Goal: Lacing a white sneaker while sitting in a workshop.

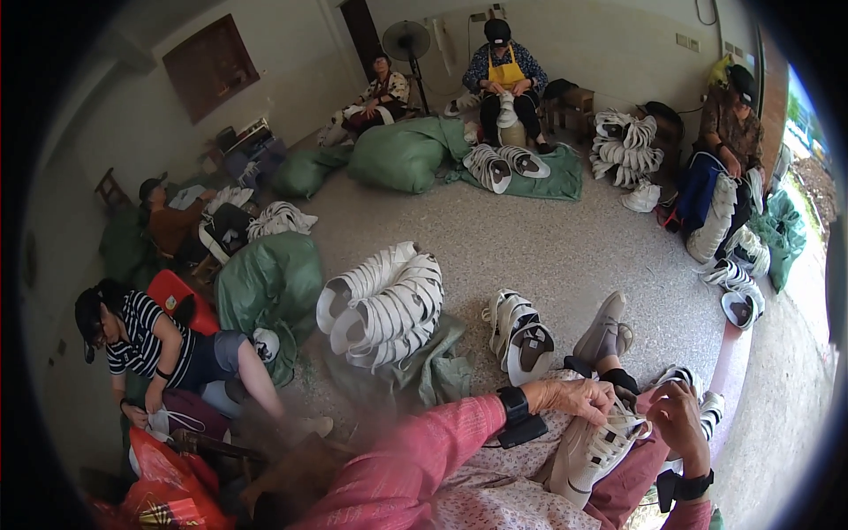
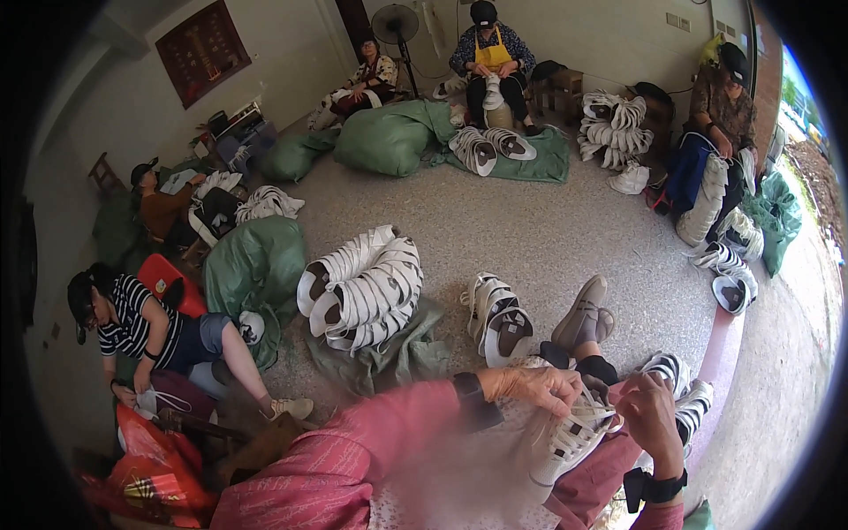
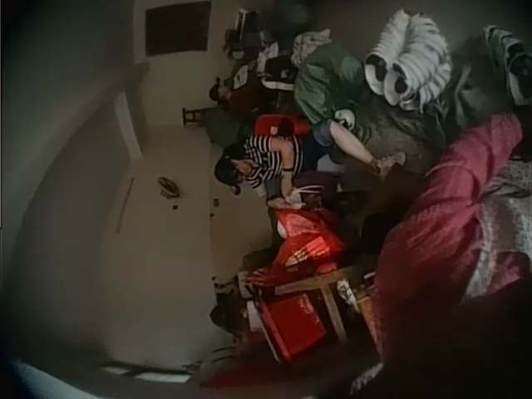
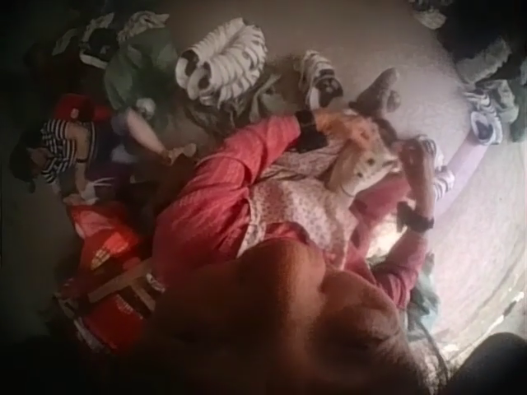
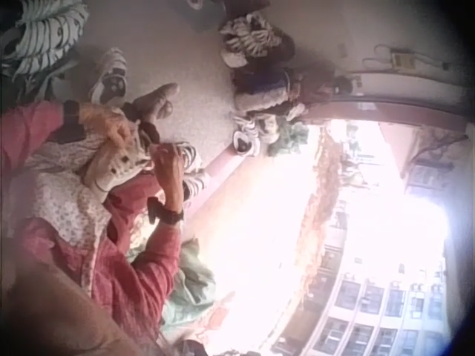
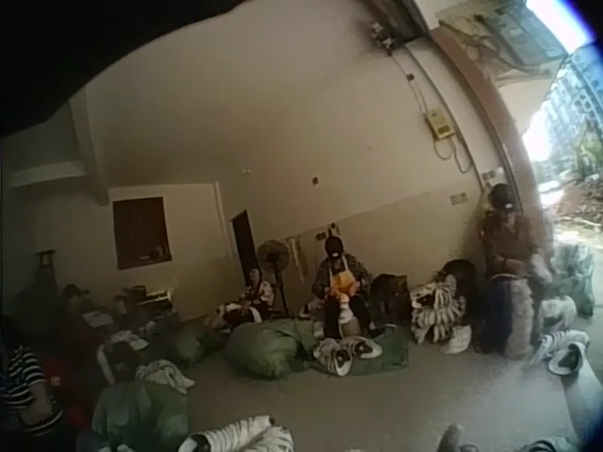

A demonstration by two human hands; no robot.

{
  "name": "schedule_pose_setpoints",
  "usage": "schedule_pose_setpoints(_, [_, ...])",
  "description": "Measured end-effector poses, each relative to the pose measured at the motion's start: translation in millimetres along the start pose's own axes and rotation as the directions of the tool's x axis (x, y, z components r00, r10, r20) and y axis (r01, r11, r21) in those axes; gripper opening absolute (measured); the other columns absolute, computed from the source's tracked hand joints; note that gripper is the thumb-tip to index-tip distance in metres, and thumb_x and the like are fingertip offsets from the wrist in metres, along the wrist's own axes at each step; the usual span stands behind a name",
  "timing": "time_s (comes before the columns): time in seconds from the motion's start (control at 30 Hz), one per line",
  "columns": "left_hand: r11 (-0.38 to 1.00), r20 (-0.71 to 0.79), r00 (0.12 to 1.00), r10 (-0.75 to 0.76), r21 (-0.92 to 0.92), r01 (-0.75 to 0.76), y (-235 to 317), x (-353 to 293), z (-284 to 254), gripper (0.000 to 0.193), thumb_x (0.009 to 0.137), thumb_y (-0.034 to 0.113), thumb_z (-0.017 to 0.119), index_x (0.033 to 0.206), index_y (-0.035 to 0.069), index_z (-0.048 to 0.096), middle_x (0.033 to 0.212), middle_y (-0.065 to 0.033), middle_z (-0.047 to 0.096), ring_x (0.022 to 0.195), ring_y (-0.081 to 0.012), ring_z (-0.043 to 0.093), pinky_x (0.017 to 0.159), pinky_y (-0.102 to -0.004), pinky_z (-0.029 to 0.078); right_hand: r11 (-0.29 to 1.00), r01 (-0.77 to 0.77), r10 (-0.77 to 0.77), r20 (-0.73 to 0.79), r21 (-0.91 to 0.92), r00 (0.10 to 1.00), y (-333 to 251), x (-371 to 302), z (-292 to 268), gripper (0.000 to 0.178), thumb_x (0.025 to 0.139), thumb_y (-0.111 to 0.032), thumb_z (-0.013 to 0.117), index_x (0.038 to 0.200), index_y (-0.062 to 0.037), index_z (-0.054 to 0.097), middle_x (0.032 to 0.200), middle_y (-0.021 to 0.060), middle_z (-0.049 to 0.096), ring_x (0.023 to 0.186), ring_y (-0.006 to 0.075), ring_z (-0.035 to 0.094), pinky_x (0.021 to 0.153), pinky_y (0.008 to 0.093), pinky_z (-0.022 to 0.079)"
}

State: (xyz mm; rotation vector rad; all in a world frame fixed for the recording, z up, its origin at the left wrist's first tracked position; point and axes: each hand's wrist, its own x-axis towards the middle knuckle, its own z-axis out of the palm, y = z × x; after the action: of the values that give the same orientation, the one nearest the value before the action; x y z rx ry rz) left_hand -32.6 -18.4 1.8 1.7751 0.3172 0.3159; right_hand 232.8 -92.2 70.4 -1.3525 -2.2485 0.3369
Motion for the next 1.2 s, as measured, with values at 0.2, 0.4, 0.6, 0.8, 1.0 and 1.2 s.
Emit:
schedule_pose_setpoints(0.2, [0.999,-0.072,0.997,0.018,0.05,-0.014,-2.2,-7.6,7.5,0.022,0.088,0.024,0.071,0.079,0.005,0.068,0.105,-0.0031,0.053,0.104,-0.0171,0.051,0.093,-0.0315,0.041,0.992,-0.12,0.12,0.011,0.038,0.993,-9.1,-2.0,32.6,0.016,0.075,-0.007,0.072,0.091,-0.0082,0.07,0.108,0.008,0.065,0.098,0.03,0.059,0.091,0.0413,0.041])
schedule_pose_setpoints(0.4, [0.993,-0.148,0.988,0.044,0.115,-0.027,2.6,-15.8,15.9,0.023,0.086,0.019,0.073,0.078,0.0,0.064,0.115,-0.009,0.052,0.105,-0.0217,0.055,0.091,-0.0345,0.044,0.997,0.061,-0.064,0.054,0.054,0.996,-23.5,2.1,41.1,0.026,0.073,0.0,0.071,0.097,-0.012,0.072,0.108,0.0038,0.066,0.102,0.0271,0.061,0.095,0.0407,0.041])
schedule_pose_setpoints(0.6, [0.914,-0.195,0.948,0.252,0.371,-0.166,10.7,-18.1,33.6,0.02,0.08,0.016,0.072,0.074,0.0,0.062,0.116,-0.0119,0.049,0.104,-0.0251,0.054,0.092,-0.0366,0.042,0.941,-0.022,0.015,0.021,0.337,1.0,-9.8,-6.5,61.6,0.018,0.071,-0.008,0.081,0.088,-0.0083,0.074,0.099,0.0049,0.069,0.096,0.0255,0.063,0.086,0.0378,0.046])
schedule_pose_setpoints(0.8, [0.836,-0.109,0.948,0.301,0.507,-0.207,22.1,-4.1,31.3,0.018,0.073,0.016,0.073,0.071,0.001,0.062,0.088,-0.0068,0.057,0.092,-0.0263,0.055,0.091,-0.0409,0.041,0.968,-0.014,0.023,-0.036,0.252,0.999,-8.9,-1.9,75.2,0.021,0.066,-0.009,0.08,0.086,-0.0109,0.075,0.097,0.003,0.069,0.096,0.0273,0.061,0.086,0.0392,0.046])
schedule_pose_setpoints(1.0, [0.993,0.004,0.996,0.095,0.073,-0.095,27.5,13.4,13.7,0.031,0.077,0.03,0.08,0.072,0.002,0.069,0.077,-0.0062,0.065,0.086,-0.0165,0.06,0.075,-0.0336,0.046,0.983,0.037,-0.024,-0.076,0.181,0.997,-8.4,-0.7,78.1,0.021,0.066,-0.012,0.081,0.086,-0.0144,0.076,0.098,0.0003,0.068,0.096,0.025,0.06,0.086,0.0391,0.043])
schedule_pose_setpoints(1.2, [0.999,0.019,0.999,0.03,0.026,-0.03,26.4,-4.3,-5.1,0.025,0.076,0.025,0.076,0.078,0.001,0.071,0.086,-0.0072,0.065,0.091,-0.0184,0.06,0.08,-0.0329,0.046,0.968,0.107,-0.085,-0.108,0.228,0.991,-9.1,1.3,79.6,0.017,0.069,-0.004,0.08,0.083,-0.0127,0.074,0.091,0.0008,0.067,0.089,0.023,0.06,0.08,0.0362,0.044])
